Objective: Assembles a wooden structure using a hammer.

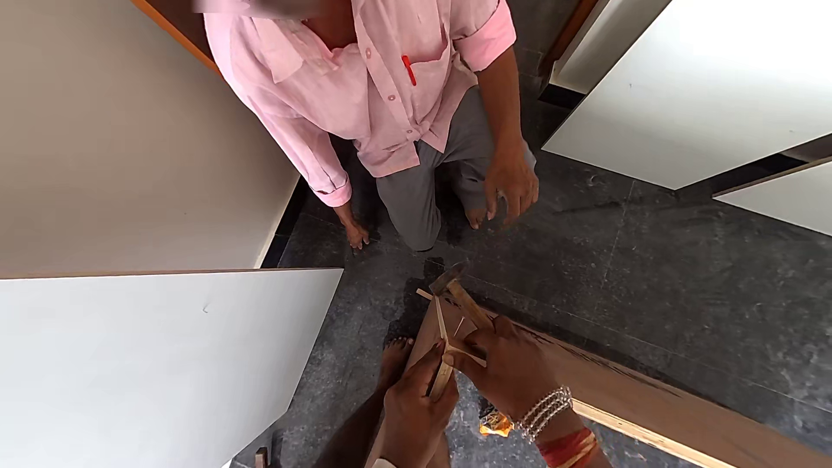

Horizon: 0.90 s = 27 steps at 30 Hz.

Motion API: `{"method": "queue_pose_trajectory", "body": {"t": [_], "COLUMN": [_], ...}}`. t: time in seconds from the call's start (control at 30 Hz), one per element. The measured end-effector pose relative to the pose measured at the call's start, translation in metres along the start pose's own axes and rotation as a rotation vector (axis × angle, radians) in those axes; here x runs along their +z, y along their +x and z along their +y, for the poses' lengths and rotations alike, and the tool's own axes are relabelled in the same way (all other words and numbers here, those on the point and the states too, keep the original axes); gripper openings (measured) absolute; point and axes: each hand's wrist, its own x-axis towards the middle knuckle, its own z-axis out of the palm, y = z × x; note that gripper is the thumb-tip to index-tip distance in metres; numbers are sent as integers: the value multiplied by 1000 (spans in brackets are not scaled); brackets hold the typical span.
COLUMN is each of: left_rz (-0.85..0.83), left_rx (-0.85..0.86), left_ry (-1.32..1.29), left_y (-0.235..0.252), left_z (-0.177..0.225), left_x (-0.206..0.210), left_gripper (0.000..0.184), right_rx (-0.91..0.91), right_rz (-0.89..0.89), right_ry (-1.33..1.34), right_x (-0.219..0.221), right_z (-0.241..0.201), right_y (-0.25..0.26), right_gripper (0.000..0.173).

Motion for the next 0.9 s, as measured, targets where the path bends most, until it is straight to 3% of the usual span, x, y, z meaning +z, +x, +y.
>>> {"method": "queue_pose_trajectory", "body": {"t": [0.1, 0.23, 0.43, 0.6, 0.8, 0.83, 0.9], "left_rz": [-35, 14, 17, 54, 75, 79, 72], "left_rx": [-50, -79, -134, -86, -54, -49, -47], "left_ry": [29, 55, 33, 13, 23, 29, 43], "left_y": [0, 0, -1, -1, -1, -1, -2], "left_z": [7, 13, 16, 13, 14, 15, 15], "left_x": [-5, -1, 1, 6, 7, 7, 6], "left_gripper": [43, 41, 42, 40, 41, 40, 40], "right_rx": [-49, 17, 13, 35, -109, -108, -33], "right_rz": [-30, -21, -43, -27, 60, 73, 109], "right_ry": [-18, -33, -36, -68, 220, 270, 312], "right_x": [-2, -2, -3, -1, 8, 8, 3], "right_z": [3, -3, -7, -8, 30, 37, 46], "right_y": [-2, -5, -5, -5, 7, 7, 0], "right_gripper": [66, 73, 63, 72, 41, 42, 61]}}
